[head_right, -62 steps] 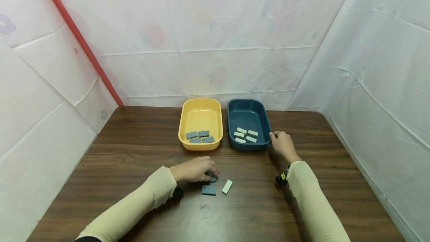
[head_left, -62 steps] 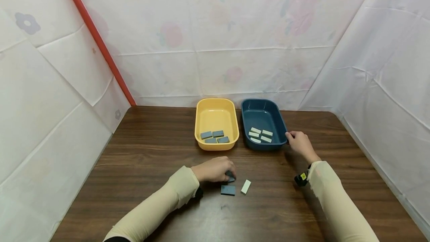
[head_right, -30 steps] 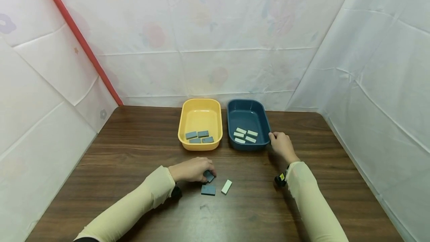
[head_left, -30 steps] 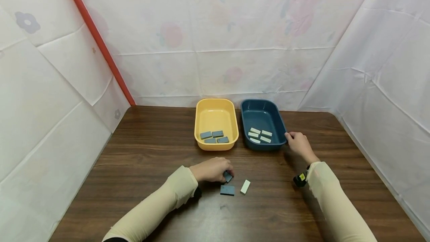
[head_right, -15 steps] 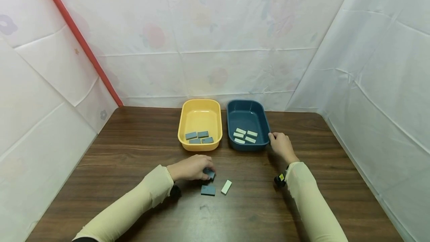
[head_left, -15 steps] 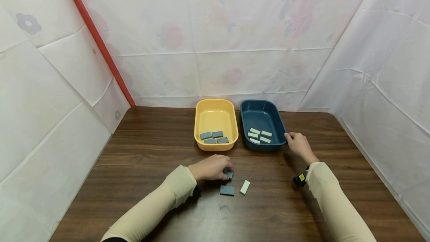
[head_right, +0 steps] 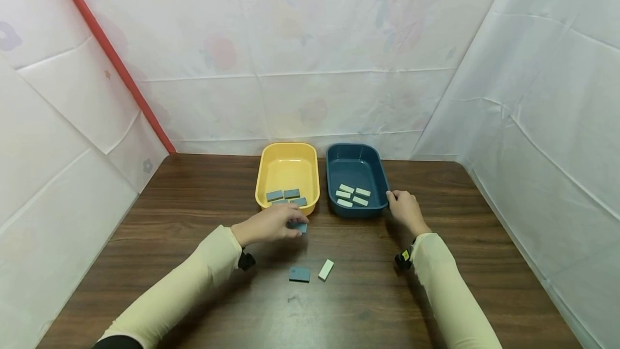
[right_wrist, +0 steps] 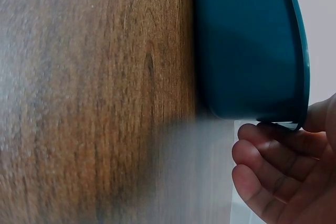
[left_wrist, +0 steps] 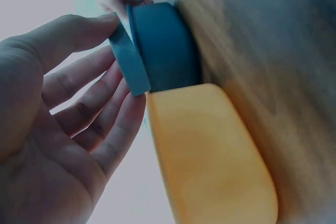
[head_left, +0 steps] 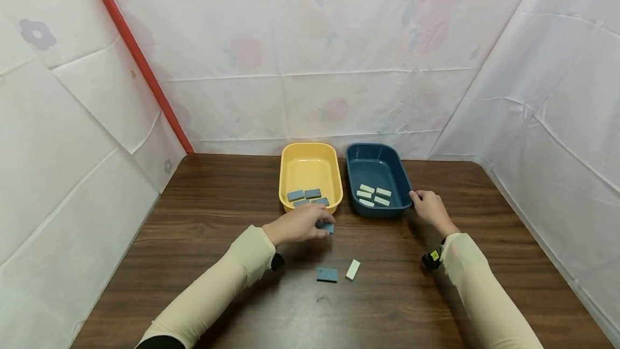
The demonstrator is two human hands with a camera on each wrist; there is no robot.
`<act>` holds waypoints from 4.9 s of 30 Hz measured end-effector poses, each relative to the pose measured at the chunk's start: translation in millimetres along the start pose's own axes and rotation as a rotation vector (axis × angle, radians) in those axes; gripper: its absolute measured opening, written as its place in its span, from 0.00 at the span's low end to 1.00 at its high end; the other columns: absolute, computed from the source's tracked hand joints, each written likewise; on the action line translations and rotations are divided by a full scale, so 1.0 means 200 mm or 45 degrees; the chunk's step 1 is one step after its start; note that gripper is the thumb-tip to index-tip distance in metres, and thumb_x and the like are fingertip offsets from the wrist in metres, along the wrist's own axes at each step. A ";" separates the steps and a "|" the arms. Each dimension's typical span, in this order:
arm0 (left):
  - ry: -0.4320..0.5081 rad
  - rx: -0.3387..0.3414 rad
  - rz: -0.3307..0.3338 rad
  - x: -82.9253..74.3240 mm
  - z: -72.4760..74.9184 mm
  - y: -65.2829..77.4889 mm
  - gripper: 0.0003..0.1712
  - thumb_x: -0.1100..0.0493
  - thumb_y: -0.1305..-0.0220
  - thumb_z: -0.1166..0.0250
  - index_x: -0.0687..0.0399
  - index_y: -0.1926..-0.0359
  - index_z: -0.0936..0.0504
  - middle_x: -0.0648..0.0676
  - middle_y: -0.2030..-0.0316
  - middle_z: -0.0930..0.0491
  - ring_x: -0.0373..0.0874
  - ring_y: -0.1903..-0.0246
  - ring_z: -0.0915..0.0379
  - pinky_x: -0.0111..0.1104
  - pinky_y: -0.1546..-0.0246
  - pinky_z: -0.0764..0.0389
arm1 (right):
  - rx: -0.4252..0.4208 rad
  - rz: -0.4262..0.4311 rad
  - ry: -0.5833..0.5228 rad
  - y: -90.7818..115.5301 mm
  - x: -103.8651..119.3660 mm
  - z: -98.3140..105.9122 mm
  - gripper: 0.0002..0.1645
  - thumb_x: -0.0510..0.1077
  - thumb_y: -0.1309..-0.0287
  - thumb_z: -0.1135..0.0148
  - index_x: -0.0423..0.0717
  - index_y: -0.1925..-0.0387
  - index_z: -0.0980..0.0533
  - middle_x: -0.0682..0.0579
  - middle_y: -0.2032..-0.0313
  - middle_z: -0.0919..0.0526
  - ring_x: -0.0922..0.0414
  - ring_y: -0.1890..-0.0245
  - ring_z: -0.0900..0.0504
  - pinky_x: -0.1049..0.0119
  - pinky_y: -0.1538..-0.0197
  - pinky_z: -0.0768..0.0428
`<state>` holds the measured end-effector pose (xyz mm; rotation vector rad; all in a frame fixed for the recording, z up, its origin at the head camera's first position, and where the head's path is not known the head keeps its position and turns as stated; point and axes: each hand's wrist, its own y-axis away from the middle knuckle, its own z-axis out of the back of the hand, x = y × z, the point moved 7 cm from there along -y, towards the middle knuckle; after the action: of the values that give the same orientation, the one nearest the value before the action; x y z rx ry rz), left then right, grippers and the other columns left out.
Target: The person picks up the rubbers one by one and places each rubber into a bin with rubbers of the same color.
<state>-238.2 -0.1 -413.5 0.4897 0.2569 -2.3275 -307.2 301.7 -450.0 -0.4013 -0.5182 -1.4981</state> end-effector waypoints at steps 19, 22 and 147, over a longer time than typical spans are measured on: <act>0.101 -0.187 0.233 0.26 0.22 -0.06 0.17 0.60 0.39 0.32 0.58 0.49 0.16 0.54 0.56 0.18 0.46 0.56 0.21 0.38 0.52 0.20 | -0.009 -0.009 0.009 0.00 0.01 0.01 0.29 0.49 0.23 0.62 0.29 0.45 0.26 0.36 0.63 0.17 0.47 0.64 0.21 0.52 0.57 0.25; 0.099 -0.182 0.284 0.32 0.23 -0.06 0.17 0.59 0.38 0.32 0.59 0.49 0.16 0.55 0.55 0.17 0.48 0.55 0.21 0.39 0.51 0.20 | -0.005 -0.014 0.010 0.00 0.01 0.01 0.29 0.49 0.23 0.62 0.29 0.45 0.25 0.37 0.64 0.17 0.48 0.65 0.22 0.53 0.57 0.26; 0.015 -0.431 0.473 0.55 0.31 0.00 0.17 0.58 0.31 0.40 0.61 0.45 0.18 0.60 0.48 0.18 0.56 0.47 0.24 0.48 0.44 0.25 | -0.045 -0.040 -0.019 -0.01 -0.01 -0.03 0.28 0.51 0.24 0.62 0.33 0.53 0.22 0.43 0.74 0.22 0.52 0.73 0.28 0.60 0.65 0.31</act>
<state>-327.0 -89.5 -403.1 0.3471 0.5098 -1.8731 -308.4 300.3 -455.6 -0.4339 -0.5127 -1.5370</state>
